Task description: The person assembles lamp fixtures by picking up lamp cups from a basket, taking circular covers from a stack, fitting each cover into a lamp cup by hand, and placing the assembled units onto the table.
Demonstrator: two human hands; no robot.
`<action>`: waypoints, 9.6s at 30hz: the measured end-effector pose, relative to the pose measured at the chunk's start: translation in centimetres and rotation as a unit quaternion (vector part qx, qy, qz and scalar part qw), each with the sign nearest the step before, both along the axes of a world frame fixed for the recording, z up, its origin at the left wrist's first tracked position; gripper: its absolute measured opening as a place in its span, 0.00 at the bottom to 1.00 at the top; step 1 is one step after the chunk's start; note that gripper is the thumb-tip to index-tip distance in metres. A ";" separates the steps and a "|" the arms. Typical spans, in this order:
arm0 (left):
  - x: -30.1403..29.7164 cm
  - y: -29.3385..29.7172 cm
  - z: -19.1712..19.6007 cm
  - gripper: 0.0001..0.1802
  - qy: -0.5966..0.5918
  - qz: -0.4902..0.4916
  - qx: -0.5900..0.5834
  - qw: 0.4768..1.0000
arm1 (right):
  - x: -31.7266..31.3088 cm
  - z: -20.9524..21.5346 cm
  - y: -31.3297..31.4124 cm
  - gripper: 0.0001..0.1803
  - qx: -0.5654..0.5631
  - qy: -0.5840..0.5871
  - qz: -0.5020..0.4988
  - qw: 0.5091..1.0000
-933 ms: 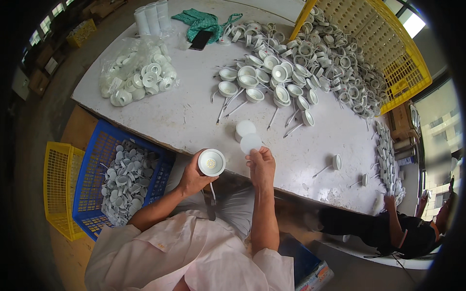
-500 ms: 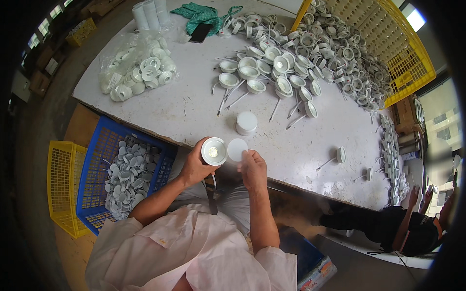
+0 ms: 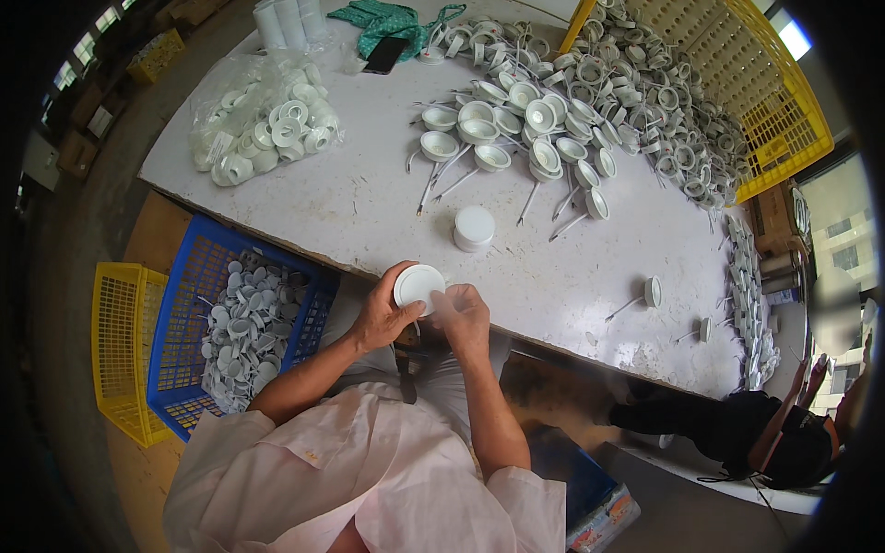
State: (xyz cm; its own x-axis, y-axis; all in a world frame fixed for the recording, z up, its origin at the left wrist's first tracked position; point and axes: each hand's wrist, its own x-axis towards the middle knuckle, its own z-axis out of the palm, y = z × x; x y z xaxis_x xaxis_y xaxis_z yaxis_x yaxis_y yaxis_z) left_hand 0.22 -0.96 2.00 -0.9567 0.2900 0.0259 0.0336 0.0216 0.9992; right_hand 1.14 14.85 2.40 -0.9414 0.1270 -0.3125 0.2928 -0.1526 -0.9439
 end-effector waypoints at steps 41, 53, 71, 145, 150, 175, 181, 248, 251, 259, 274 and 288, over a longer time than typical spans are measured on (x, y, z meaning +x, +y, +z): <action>-0.3 -2.7 -1.7 0.16 -0.110 0.158 0.183 0.964 | 0.8 1.7 0.7 0.12 0.099 0.035 0.031 0.994; 5.1 -34.1 -17.8 0.29 -0.222 0.470 0.111 0.847 | -1.2 -0.4 29.9 0.20 0.655 -0.115 -0.313 0.678; 3.9 -10.3 -6.3 0.10 -0.138 0.036 0.066 0.988 | 1.7 -1.5 14.1 0.04 0.166 0.074 -0.120 0.976; -0.8 -0.9 -0.1 0.27 -0.062 -0.029 0.072 0.995 | 0.8 1.2 0.2 0.33 0.505 0.474 0.119 0.711; -0.7 -0.8 -0.3 0.25 -0.055 -0.026 0.073 0.995 | 1.0 1.3 0.0 0.32 0.498 0.485 0.113 0.710; 0.2 -0.2 0.2 0.20 -0.030 -0.036 0.051 0.998 | 1.0 0.8 -0.2 0.13 -0.002 0.022 -0.007 1.000; 0.0 0.0 0.0 0.18 -0.052 -0.024 0.053 0.997 | 1.0 0.6 -0.3 0.14 -0.009 0.038 -0.002 0.999; 3.0 -19.0 -15.1 0.16 -0.235 0.200 -0.093 0.947 | 3.2 -2.9 23.2 0.13 0.676 0.117 -0.116 0.718; 3.4 -17.0 -13.9 0.16 -0.212 0.175 -0.064 0.959 | 2.9 -1.6 20.6 0.11 0.684 0.149 -0.087 0.709; 3.9 -7.5 -7.9 0.14 -0.150 0.036 0.013 0.988 | -1.2 -0.9 17.6 0.07 0.726 0.090 -0.066 0.679; -0.3 4.1 -0.2 0.46 -0.011 -0.064 0.065 0.996 | 4.0 -1.7 4.2 0.03 0.222 0.243 0.041 0.943; 1.2 0.1 -2.5 0.45 0.043 0.094 0.040 0.994 | -8.9 -0.5 5.8 0.22 0.338 0.048 -0.052 0.939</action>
